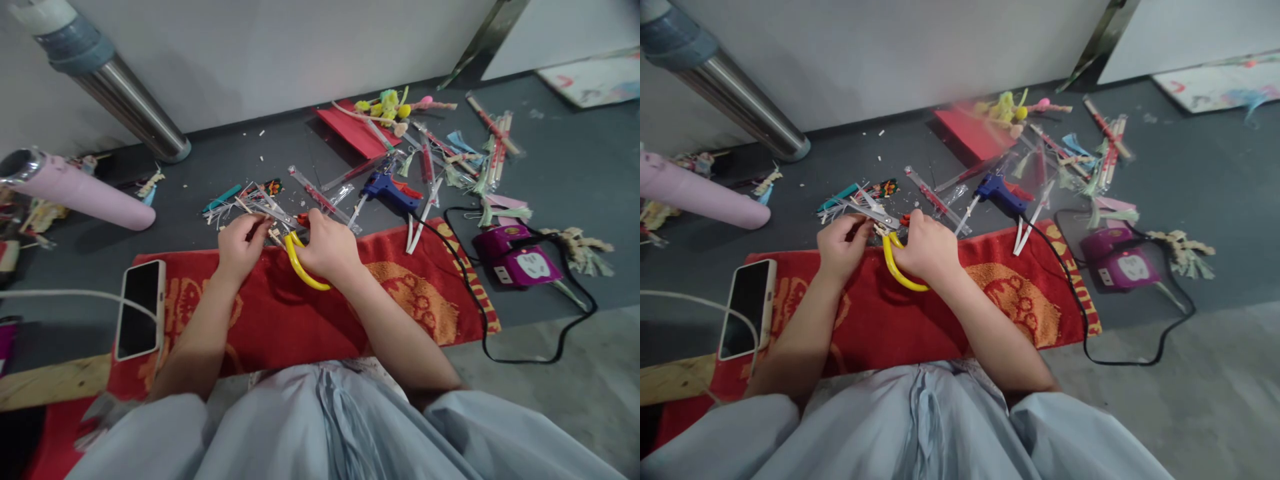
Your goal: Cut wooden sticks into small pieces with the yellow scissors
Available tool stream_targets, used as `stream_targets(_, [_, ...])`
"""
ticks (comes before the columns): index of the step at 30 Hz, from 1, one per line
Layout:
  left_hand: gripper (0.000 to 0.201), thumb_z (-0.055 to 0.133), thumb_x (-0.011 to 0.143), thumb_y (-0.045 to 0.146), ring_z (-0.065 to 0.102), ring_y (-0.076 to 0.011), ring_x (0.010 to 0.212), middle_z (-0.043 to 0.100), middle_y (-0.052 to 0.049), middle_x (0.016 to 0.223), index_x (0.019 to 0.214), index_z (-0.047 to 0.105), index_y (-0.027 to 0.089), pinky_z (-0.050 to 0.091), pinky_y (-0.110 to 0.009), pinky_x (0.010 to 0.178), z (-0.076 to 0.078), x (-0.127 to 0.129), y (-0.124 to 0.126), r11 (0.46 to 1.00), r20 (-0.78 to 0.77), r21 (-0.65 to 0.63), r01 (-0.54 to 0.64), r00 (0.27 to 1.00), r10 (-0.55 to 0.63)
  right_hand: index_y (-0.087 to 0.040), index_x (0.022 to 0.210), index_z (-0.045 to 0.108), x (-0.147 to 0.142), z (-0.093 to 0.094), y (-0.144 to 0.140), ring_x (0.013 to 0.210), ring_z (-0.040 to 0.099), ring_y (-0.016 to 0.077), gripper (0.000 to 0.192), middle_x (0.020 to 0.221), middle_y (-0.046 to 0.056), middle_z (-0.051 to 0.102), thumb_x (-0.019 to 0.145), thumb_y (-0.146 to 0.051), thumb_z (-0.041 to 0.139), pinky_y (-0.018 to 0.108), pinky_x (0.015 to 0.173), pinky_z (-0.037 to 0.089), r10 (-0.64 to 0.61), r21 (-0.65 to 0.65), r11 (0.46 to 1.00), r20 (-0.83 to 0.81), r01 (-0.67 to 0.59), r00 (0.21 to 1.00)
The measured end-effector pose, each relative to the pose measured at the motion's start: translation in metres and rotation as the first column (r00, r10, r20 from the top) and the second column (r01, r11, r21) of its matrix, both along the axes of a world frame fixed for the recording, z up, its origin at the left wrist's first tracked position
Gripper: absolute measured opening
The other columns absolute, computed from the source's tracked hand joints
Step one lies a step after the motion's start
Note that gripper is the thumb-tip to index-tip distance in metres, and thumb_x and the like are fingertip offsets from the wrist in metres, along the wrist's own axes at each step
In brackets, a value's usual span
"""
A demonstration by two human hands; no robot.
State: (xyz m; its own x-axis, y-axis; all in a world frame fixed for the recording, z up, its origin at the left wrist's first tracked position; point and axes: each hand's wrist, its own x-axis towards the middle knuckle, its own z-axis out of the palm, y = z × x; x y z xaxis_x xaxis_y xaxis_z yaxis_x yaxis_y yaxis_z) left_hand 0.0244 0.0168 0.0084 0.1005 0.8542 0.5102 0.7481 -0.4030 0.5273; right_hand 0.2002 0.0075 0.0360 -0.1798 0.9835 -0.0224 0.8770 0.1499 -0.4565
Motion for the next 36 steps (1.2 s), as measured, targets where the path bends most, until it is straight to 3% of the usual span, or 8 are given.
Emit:
stream_targets(5, [0.028,0.047,0.089,0.033,0.064,-0.0127,0.069,0.071,-0.005,0.075,0.081,0.069,0.017,0.047,-0.023,0.067,-0.005,-0.001,-0.001,0.989,-0.121,0.148,0.002,0.993,0.016,-0.015,0.100,0.052,0.001,-0.003,0.001,0.087,0.063,0.0253,0.048,0.095,0.013,0.066,0.081,-0.058,0.044,0.033,0.072,0.044,0.015,0.031,0.999,-0.041,-0.014,0.999])
stream_targets(14, [0.029,0.044,0.087,0.027,0.066,-0.0135,0.073,0.072,-0.005,0.075,0.073,0.067,0.018,0.048,-0.022,0.066,-0.003,-0.004,-0.002,0.994,-0.184,0.108,0.013,0.983,0.007,-0.014,0.104,0.051,0.004,-0.011,0.002,0.101,0.057,0.0281,0.057,0.103,0.014,0.063,0.078,-0.065,0.047,0.037,0.087,0.043,0.097,0.184,0.980,-0.147,-0.069,0.984])
stream_targets(23, [0.032,0.041,0.090,0.027,0.063,-0.0120,0.070,0.067,-0.003,0.071,0.067,0.061,0.017,0.047,-0.022,0.067,0.002,-0.002,-0.005,0.994,-0.140,0.080,0.071,0.988,-0.059,-0.012,0.105,0.050,0.006,-0.010,0.003,0.101,0.055,0.0281,0.061,0.106,0.015,0.061,0.078,-0.067,0.045,0.039,0.088,0.043,0.149,0.214,0.970,-0.162,-0.112,0.976])
stream_targets(36, [0.030,0.040,0.089,0.027,0.060,-0.0131,0.066,0.063,-0.003,0.064,0.064,0.056,0.019,0.045,-0.024,0.065,0.001,-0.004,-0.005,0.996,-0.174,0.072,0.049,0.984,-0.036,-0.017,0.097,0.050,0.002,-0.008,0.001,0.088,0.061,0.0257,0.039,0.095,0.013,0.065,0.079,-0.051,0.046,0.035,0.074,0.045,0.082,0.138,0.988,-0.132,-0.064,0.988])
